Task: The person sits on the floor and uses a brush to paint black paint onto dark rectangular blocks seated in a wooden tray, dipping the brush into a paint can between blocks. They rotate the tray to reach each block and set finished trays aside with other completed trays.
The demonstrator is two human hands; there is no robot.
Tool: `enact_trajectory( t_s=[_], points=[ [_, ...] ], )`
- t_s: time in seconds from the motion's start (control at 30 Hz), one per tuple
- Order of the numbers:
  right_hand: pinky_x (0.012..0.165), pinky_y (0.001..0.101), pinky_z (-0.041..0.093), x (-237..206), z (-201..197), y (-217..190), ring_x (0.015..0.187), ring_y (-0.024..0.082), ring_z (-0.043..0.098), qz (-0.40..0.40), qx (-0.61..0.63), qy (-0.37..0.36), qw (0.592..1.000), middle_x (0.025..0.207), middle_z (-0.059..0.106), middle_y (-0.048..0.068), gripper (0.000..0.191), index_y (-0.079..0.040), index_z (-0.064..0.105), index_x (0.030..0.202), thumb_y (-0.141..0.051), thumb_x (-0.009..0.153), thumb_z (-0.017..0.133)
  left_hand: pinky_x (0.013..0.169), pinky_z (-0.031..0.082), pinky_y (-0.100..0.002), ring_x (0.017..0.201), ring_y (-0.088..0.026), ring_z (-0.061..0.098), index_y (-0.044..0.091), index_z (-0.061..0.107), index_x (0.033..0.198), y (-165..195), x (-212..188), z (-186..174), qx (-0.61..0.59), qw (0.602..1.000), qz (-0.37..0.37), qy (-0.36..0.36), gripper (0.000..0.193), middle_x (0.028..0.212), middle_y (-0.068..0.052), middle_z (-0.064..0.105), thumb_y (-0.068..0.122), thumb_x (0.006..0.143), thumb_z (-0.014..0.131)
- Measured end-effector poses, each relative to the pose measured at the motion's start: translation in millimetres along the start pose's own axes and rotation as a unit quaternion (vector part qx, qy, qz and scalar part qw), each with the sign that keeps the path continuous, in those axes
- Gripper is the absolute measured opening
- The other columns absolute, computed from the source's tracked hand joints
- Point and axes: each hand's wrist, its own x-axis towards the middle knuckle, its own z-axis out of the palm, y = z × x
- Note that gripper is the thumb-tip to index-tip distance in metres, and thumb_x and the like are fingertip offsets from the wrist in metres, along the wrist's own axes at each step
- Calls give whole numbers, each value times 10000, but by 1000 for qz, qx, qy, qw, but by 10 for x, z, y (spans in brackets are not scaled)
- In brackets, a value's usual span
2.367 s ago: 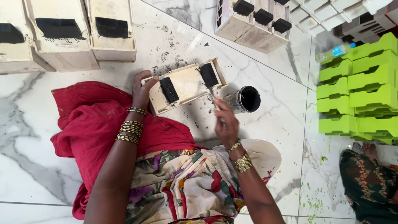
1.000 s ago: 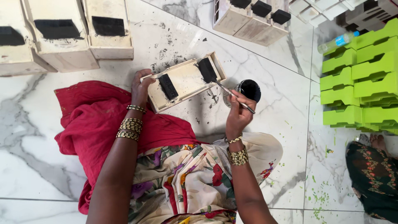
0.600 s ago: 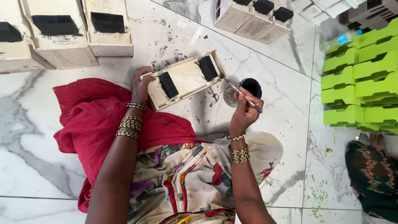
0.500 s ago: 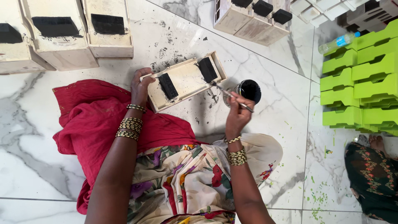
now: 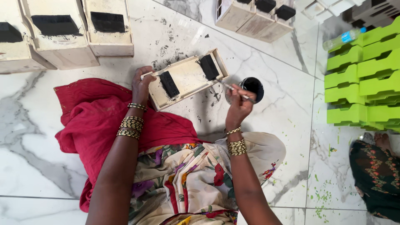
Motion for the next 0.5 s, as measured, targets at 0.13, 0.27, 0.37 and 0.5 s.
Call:
enact_trajectory(
  t_s=[0.13, 0.27, 0.37, 0.5],
  points=[
    [857, 319, 682, 22, 12, -28, 989, 232, 724, -19, -15, 48, 999, 1172, 698, 258, 166, -19, 476, 1066, 77, 1026, 606, 929, 506, -301, 1020, -183, 623, 10, 637, 1176, 0, 11, 8, 10, 1000, 6, 4, 377, 1107, -86, 690, 94, 809, 621],
    [845, 328, 678, 29, 21, -43, 1013, 243, 726, 10, -5, 29, 1000, 1153, 688, 268, 166, -3, 476, 1069, 63, 1002, 612, 934, 518, -303, 1053, -181, 628, 9, 645, 1168, 11, 19, 22, 5, 1000, 10, 7, 393, 1126, -82, 697, 86, 784, 622],
    [861, 324, 675, 35, 15, -24, 989, 235, 714, 21, -1, 21, 1000, 1179, 680, 272, 144, 6, 485, 1082, 61, 1025, 604, 912, 516, -309, 1001, -200, 619, 7, 621, 1192, 22, 12, 5, -3, 1000, -3, -5, 408, 1116, -100, 677, 85, 792, 599],
    [848, 309, 686, 49, -3, 21, 990, 235, 727, 9, 9, 53, 998, 1176, 686, 272, 150, -13, 481, 1074, 65, 1024, 599, 914, 521, -305, 1039, -205, 629, -1, 623, 1191, 35, 15, 3, -6, 1000, -1, -11, 423, 1136, -116, 679, 75, 777, 583]
  ],
)
